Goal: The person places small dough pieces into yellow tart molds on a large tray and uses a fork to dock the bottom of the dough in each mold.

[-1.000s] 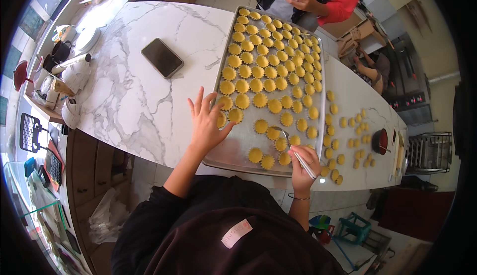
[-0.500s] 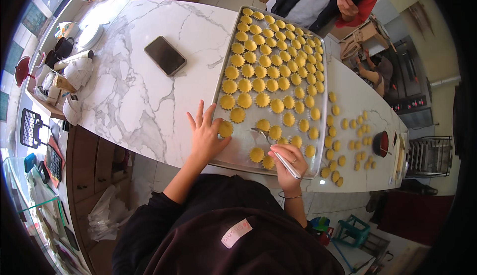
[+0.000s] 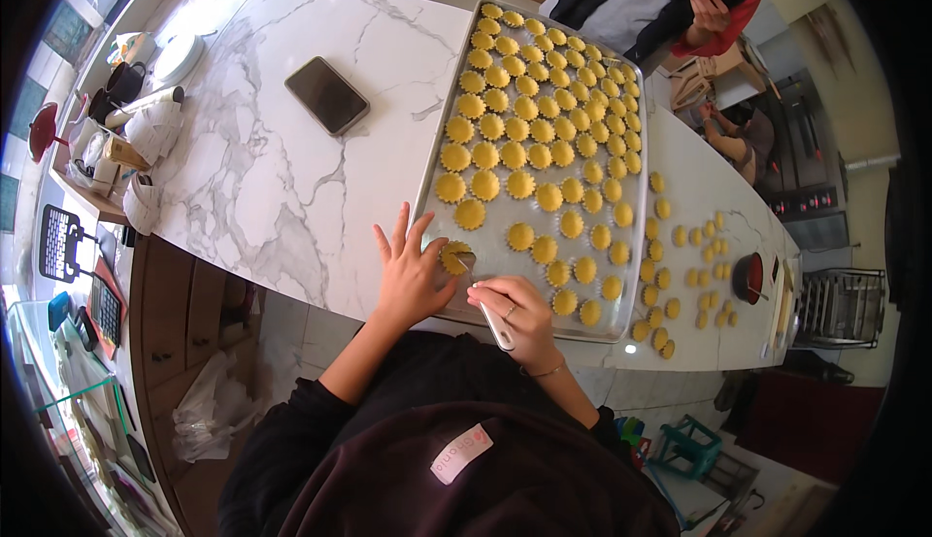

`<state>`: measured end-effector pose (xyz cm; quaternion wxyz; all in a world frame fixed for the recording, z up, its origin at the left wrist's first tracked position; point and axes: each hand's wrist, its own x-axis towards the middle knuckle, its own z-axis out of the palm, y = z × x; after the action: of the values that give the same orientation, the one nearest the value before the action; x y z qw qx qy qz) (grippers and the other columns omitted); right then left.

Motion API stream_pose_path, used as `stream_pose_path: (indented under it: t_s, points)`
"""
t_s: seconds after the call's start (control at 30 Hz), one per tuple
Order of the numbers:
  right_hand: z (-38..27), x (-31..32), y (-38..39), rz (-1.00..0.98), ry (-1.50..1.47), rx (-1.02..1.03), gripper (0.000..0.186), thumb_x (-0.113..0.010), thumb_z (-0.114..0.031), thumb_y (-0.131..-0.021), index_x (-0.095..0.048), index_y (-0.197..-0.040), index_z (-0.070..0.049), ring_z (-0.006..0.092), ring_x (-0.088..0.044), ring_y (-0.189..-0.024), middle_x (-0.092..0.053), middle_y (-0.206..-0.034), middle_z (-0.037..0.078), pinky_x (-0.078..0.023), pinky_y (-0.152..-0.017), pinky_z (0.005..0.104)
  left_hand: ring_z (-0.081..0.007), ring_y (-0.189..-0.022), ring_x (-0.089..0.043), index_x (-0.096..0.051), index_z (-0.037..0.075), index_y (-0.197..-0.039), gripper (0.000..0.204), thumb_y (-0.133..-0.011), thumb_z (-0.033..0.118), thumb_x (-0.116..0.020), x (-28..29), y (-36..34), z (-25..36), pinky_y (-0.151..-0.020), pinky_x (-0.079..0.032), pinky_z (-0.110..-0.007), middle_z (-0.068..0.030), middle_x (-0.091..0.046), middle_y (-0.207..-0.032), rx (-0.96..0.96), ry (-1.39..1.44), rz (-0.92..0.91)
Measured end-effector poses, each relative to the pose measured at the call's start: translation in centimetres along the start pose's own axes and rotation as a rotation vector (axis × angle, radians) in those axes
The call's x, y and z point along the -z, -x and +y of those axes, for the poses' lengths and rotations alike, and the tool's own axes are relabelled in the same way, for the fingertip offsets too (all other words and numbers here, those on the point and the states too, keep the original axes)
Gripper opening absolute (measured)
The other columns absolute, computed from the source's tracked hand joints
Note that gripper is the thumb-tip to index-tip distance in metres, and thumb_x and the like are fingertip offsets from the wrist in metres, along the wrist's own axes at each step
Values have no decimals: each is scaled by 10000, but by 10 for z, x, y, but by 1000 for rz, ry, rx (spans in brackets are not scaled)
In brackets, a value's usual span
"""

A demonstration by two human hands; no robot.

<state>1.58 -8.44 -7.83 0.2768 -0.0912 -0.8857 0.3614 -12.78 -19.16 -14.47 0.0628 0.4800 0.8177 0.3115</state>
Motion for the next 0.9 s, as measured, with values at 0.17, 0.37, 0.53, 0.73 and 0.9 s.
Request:
stream_pose_path:
  t_s: [0.17, 0.37, 0.53, 0.73, 0.9]
  points:
    - [3, -4, -1, -45, 20, -12, 234, -662, 0, -746, -685, -977, -17, 264, -626, -879, -638, -934, 96, -503, -763, 355, -409, -1426, -128, -632, 98, -1093, 512, -635, 283, -770, 0, -1, 1, -1061, -43, -711, -135, -382, -1415, 16, -5, -13]
    - [2, -5, -5, -35, 62, 32, 311, -744, 26, -652, -687, -953, -32, 257, -628, -819, -643, -890, 93, -514, -689, 332, -401, -1429, -123, -644, 105, -1072, 494, -630, 284, -771, -3, 0, -1, -1069, -37, -703, -125, -380, -1417, 26, -8, -18]
    - [2, -5, -2, -48, 37, 0, 258, -679, 12, -721, -679, -978, -12, 267, -628, -875, -636, -931, 92, -506, -752, 353, -402, -1427, -127, -663, 123, -1038, 467, -622, 299, -778, -2, -1, 0, -1055, -50, -720, -119, -393, -1403, 37, -9, -24]
    - [-1, 3, -2, 15, 34, 24, 256, -697, 13, -712, -678, -965, -14, 267, -632, -837, -637, -911, 91, -513, -696, 348, -403, -1425, -134, -668, 120, -1011, 442, -631, 319, -776, -7, -1, -1, -1041, -63, -733, -120, -399, -1396, 36, -23, 0]
    - [-2, 2, -1, -5, 18, 28, 245, -692, 9, -720, -678, -964, -10, 267, -628, -841, -638, -916, 94, -509, -705, 352, -403, -1425, -137, -668, 113, -1005, 434, -635, 314, -773, -3, -2, 1, -1042, -61, -733, -121, -400, -1395, 37, -19, -2]
